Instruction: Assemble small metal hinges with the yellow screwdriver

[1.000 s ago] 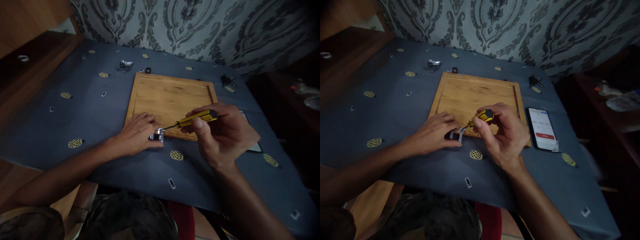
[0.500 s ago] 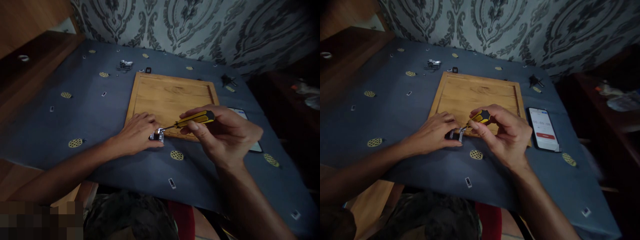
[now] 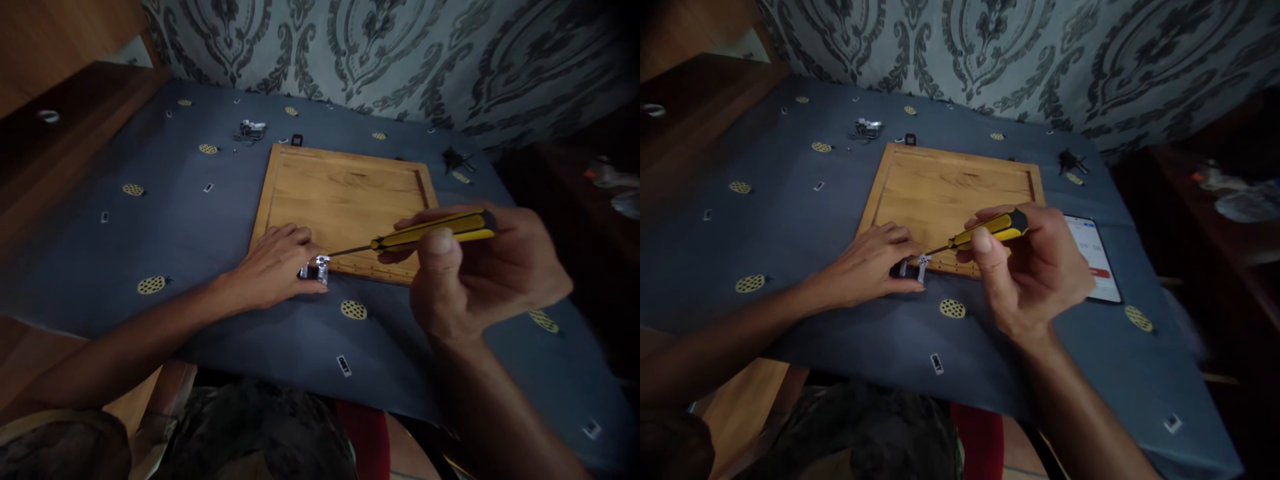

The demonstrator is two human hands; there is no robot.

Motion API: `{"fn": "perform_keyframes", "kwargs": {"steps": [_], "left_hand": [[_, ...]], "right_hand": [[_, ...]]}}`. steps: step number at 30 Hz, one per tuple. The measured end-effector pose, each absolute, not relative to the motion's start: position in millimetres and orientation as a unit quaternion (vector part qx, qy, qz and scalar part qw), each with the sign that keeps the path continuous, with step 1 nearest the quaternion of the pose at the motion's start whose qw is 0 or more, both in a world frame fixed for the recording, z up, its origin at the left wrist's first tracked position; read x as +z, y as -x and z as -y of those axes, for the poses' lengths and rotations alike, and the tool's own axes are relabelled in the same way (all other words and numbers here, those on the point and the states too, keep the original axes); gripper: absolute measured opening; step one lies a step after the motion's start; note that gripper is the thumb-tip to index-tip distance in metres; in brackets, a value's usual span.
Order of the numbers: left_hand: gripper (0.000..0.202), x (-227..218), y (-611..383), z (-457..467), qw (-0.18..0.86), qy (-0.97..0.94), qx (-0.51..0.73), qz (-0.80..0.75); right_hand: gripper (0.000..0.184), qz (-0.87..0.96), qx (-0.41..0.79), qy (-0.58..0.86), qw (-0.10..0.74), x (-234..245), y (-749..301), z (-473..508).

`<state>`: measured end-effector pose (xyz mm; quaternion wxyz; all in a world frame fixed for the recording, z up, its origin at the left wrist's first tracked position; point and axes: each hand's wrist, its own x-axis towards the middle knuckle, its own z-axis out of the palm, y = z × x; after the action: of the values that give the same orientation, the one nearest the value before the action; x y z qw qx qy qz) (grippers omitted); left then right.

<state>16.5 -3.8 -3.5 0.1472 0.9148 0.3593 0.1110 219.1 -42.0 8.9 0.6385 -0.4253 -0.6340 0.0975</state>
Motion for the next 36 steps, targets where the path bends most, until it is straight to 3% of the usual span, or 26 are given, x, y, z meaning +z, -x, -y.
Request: {"fn": "perform_keyframes", "kwargs": {"steps": [14,28,36], "left_hand": [[0.036,-3.9,-16.8,4.1,0.152,-0.913,0.109,-0.363],[0.037,-5.6,-17.1,4.2,0.149,-0.914,0.107,-0.361],[0.038,-4.8,-17.1,4.5,0.145,-0.914,0.104,-0.365]], "right_hand": [[0.012,0.683,0.087,0.426,0.587,0.8,-223.8,35.8],[0.011,0.712,0.207,0.403,0.535,18.2,-224.0,36.1],[0.014,0.711,0.155,0.416,0.545,11.3,-226.7,31.3]]}}
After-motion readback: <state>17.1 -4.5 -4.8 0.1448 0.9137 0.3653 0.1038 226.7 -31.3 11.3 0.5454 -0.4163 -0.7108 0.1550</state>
